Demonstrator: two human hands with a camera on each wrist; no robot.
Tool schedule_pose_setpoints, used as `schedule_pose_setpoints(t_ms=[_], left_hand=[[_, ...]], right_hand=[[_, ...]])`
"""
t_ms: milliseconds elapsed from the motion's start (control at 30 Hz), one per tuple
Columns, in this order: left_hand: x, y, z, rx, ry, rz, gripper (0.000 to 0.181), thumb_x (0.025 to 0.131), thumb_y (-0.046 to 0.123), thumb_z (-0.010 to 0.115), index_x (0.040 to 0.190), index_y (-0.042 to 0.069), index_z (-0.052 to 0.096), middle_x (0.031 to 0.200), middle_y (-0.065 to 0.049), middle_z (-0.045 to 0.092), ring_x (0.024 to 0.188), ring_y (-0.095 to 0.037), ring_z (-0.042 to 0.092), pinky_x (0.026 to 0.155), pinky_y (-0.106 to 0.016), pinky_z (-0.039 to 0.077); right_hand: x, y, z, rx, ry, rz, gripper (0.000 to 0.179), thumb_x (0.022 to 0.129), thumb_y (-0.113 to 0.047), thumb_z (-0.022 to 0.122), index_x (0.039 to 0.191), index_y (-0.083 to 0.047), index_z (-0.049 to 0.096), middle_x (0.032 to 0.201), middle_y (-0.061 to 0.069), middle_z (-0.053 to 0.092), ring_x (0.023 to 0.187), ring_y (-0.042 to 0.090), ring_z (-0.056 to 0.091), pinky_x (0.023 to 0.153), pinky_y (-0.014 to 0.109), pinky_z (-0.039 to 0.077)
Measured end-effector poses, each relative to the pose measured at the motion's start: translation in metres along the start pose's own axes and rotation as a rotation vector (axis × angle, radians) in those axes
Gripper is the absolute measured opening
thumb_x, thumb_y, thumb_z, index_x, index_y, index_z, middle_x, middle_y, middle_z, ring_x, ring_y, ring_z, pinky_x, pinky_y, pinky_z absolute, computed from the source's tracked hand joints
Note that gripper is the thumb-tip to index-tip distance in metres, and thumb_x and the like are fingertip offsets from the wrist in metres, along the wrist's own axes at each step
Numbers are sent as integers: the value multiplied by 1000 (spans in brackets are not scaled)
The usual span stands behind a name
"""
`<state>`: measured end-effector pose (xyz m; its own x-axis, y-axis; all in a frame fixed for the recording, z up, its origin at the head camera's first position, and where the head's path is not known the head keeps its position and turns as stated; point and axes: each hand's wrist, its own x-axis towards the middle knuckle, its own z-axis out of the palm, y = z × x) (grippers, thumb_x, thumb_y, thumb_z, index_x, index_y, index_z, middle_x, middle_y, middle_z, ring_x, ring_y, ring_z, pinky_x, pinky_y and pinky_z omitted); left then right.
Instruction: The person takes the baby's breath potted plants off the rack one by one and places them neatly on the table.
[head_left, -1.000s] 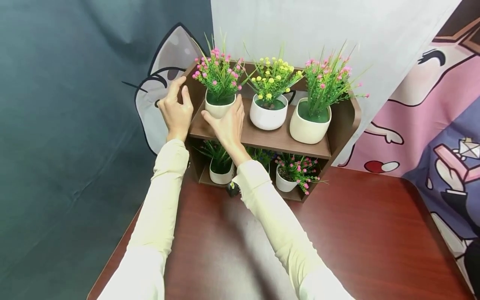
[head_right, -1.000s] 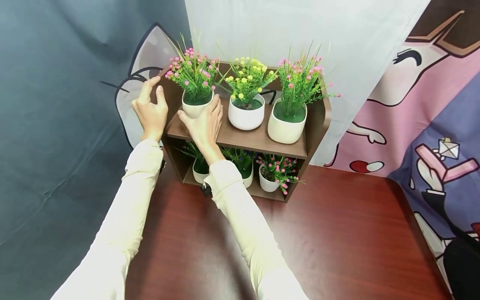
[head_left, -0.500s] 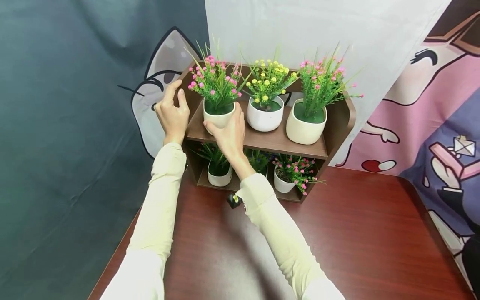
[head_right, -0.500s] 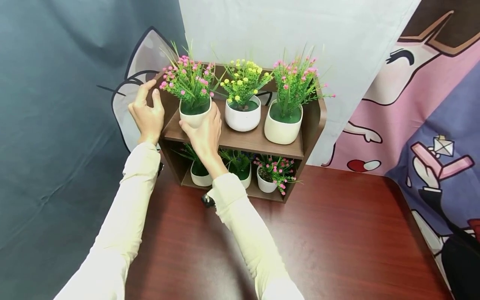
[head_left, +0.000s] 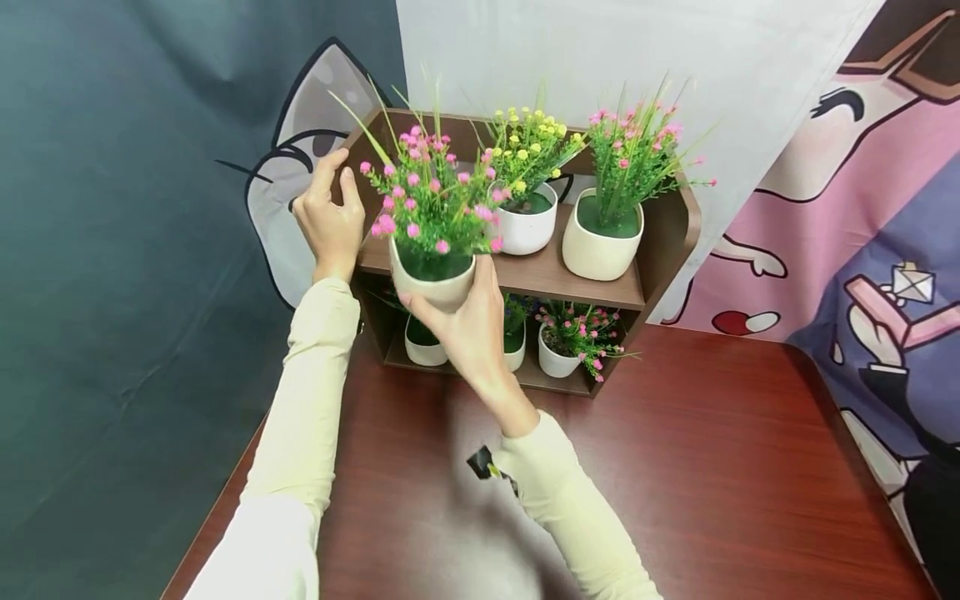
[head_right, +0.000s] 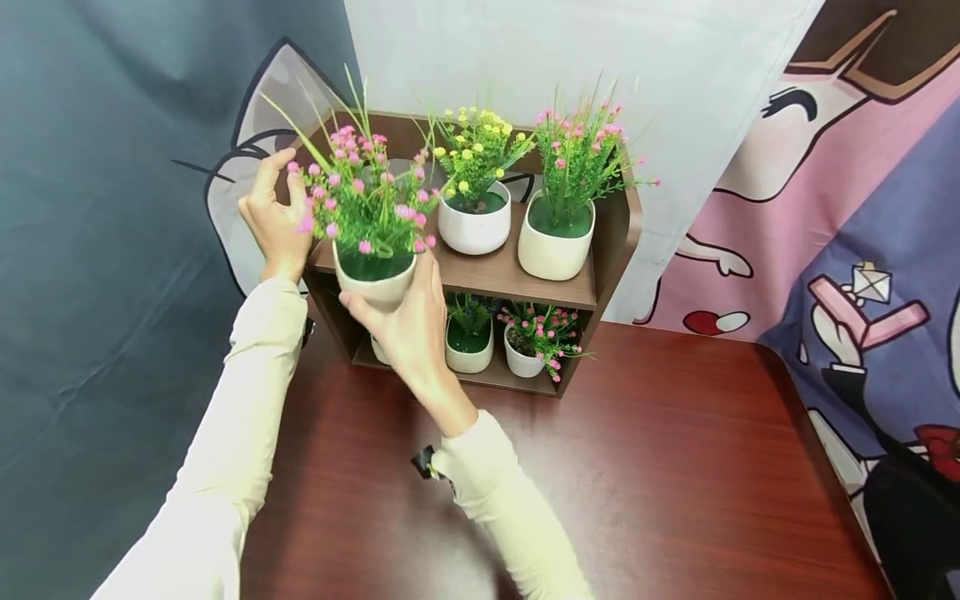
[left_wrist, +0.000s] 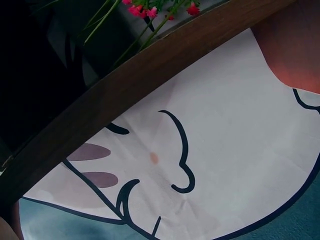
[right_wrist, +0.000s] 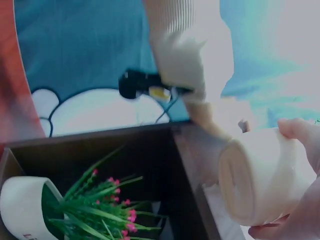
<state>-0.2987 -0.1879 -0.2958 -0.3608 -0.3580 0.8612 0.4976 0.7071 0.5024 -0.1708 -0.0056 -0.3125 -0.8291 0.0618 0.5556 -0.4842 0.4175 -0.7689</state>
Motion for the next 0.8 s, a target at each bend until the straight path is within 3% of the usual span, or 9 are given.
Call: schedule_pose_setpoints(t_ms=[200, 400, 500, 667, 800], left_hand=[[0, 1, 0, -1, 7, -12, 21, 88, 10, 59, 105, 9, 71, 104, 6, 68, 68, -28, 64, 71, -35, 47], [-4, -2, -2, 28, -7, -32, 22, 90, 15, 57, 107, 11, 71, 106, 9, 67, 60, -27, 58, 63, -31, 42], [-4, -5, -5, 42, -4, -27, 23, 91, 17, 56, 108, 11, 71, 107, 11, 67, 58, -27, 56, 62, -30, 40], [0, -6, -3, 54, -7, -20, 24, 92, 20, 54, 108, 13, 71, 107, 13, 66, 56, -27, 54, 60, -28, 37], [-2, -4, 1, 28, -11, -35, 23, 91, 18, 56, 108, 13, 71, 107, 14, 66, 59, -27, 57, 62, -28, 39]], right_hand=[[-40, -3, -19, 0, -55, 28, 72, 66, -41, 80, 124, -10, 51, 113, 2, 55, 106, 16, 51, 89, 36, 38], [-84, 12, -41, -87, -105, 134, 73, 63, -43, 79, 122, -7, 54, 110, 5, 57, 105, 19, 52, 87, 40, 40], [-104, 30, -51, -118, -103, 138, 77, 62, -40, 79, 125, -6, 52, 111, 7, 58, 106, 21, 51, 88, 41, 40], [-131, 72, -70, -149, -57, 62, 67, 59, -30, 80, 116, -2, 58, 108, 11, 62, 104, 27, 53, 88, 44, 40], [-151, 103, -93, -276, -23, 64, 52, 58, -27, 78, 100, 1, 63, 92, 14, 66, 86, 31, 62, 74, 44, 46]])
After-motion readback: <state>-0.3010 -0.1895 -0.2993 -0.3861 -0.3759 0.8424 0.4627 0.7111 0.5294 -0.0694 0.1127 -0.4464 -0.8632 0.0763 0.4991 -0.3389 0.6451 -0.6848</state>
